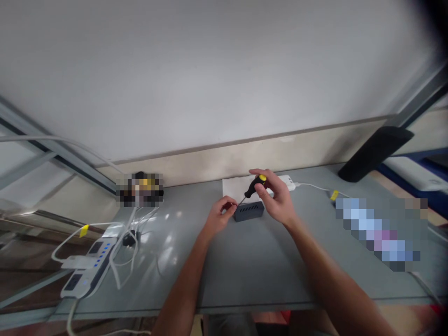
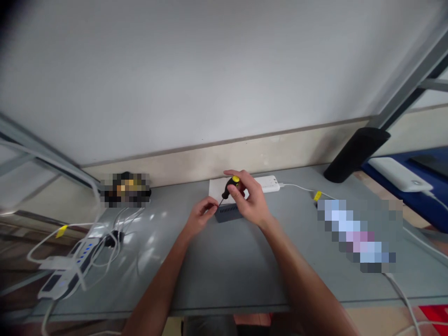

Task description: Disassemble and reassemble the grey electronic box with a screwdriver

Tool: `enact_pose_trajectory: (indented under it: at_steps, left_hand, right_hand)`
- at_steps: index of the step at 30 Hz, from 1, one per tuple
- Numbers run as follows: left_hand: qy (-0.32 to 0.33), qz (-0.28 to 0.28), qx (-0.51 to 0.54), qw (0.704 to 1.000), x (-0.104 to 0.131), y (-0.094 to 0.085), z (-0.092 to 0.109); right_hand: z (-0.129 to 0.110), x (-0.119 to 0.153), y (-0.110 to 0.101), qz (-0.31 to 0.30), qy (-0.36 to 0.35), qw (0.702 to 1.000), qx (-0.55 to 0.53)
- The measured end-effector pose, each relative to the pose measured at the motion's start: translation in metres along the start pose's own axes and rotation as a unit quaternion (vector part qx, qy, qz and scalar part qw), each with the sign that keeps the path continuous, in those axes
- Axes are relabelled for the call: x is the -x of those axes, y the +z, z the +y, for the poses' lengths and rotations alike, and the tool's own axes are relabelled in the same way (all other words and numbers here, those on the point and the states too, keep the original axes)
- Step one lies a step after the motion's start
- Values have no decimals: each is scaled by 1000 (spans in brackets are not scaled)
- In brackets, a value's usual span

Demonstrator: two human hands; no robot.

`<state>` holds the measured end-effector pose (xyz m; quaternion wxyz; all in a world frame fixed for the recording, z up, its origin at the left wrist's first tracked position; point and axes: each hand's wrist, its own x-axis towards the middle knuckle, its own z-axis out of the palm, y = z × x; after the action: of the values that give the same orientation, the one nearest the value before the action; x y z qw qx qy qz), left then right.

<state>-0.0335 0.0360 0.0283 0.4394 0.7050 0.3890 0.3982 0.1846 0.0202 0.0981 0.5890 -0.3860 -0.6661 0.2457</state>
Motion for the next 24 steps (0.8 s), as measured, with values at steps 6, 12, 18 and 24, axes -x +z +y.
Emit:
enact_pose_trajectory:
  at_steps: [6, 12, 18, 24]
  left_hand:
    - [-3, -9, 8, 1000, -1, 0, -5]
    - [13, -9, 18, 1000, -2, 0, -8]
    - [9, -14, 44, 999, -4, 1, -11]
    - [-10, -14, 73, 997, -5, 2, -13]
  right_hand:
    - [-7, 1, 0, -58, 2, 997, -47]
    - [-6, 0, 0, -122, 47, 982, -140]
    - [-12, -1, 1, -133, 46, 979, -146]
    - [-18, 3, 14, -130, -3, 989, -68]
